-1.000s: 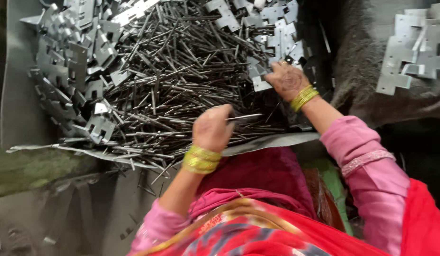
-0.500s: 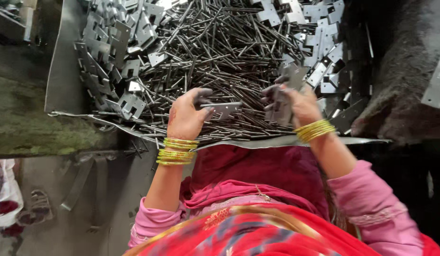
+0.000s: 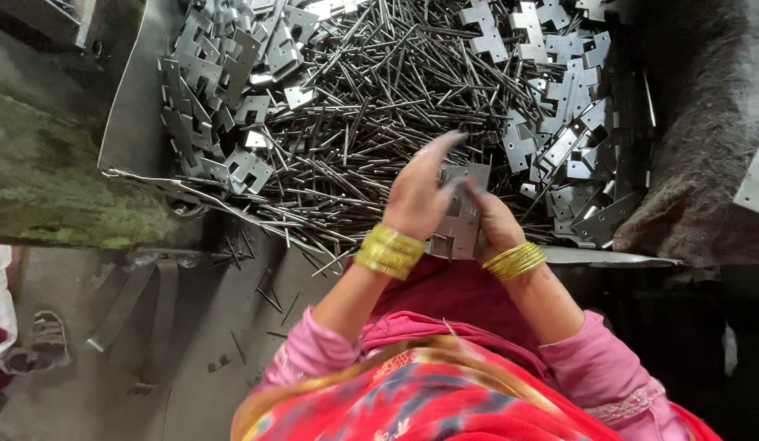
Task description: The person assembles metal hinges by inserting pins into hinge plates. They pick up a hinge plate, insert a pin, and place the assembled hinge aside. The process is repeated continuously with multiple hinge plates and pins.
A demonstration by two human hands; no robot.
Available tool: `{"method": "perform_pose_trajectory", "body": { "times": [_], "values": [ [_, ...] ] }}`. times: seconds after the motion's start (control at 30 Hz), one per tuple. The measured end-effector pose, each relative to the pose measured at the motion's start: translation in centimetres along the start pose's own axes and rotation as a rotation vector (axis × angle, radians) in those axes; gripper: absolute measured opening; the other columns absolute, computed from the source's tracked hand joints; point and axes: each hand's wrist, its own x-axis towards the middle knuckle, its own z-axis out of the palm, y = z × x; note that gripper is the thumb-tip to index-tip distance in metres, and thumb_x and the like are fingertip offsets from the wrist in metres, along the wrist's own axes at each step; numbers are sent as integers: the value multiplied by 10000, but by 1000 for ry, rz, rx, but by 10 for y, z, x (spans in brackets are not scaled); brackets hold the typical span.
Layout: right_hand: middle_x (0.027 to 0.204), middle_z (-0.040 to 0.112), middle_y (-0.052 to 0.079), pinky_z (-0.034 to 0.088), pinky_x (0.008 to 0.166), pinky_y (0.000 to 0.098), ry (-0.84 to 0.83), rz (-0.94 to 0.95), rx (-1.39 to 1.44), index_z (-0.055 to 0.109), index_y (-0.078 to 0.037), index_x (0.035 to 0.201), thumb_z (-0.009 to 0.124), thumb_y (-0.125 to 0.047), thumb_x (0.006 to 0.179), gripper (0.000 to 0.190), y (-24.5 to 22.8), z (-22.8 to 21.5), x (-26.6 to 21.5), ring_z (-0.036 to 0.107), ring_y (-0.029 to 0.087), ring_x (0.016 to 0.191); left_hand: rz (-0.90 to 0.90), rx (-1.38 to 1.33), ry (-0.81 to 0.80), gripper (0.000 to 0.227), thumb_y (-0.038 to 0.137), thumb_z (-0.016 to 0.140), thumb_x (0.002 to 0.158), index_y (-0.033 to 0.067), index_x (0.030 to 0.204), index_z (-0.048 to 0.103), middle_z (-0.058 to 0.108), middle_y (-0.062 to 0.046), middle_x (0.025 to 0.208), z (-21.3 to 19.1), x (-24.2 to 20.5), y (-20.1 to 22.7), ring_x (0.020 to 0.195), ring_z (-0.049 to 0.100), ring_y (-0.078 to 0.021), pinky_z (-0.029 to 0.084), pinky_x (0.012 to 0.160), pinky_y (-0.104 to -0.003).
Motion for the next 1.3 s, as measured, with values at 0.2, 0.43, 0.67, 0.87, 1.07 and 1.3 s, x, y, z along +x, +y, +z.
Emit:
{"method": "perform_pose_trajectory", "body": {
  "times": [0.2,0.43,0.67,0.87,1.07,1.3],
  "values": [
    [1137,782,182,610,884,377,-107,-194,-35,574,-11,1251,700,-126,941,355,28,11,25,747,254,1016,-767,-454,22,402,119,737,899,-19,1252,600,730,-158,1083,-9,-76,-7,950,709,-224,558,854,-354],
    [1234,657,113,551,947,389,-117,-999,-846,521,-68,1342,801,-131,850,570,13,88,15,653,262,1108,-524,17,-239,239,199,684,902,97,1112,733,757,-95,970,-102,-71,-26,915,721,-272,548,824,-385],
    [850,745,68,561,698,330,-310,-449,-1570,724,-23,1098,760,-81,822,285,-10,76,15,714,185,748,-438,-30,-375,278,321,692,908,122,1097,740,749,-88,1065,-125,-40,-86,1009,725,-286,567,889,-419],
    [843,692,-4,502,659,253,14,-486,-998,718,4,1082,746,-35,854,233,-26,-1,11,577,54,746,-332,1231,-37,334,372,735,793,120,996,650,670,-101,856,-158,-79,-165,786,653,-326,517,658,-467],
    [848,723,29,538,647,267,591,-684,-849,742,-6,1058,767,-13,857,203,-111,-107,-36,652,88,742,-680,787,-69,401,324,850,881,109,1213,783,748,-172,1020,-173,-79,-156,905,690,-348,524,765,-464],
    [1186,629,164,625,855,333,1323,-1131,-969,591,-1,1134,917,-141,817,476,-259,-230,-16,678,219,1041,-833,-345,281,235,138,707,1039,21,1238,753,736,-26,992,-141,-55,-96,783,601,-64,468,698,-210]
  ]
}}
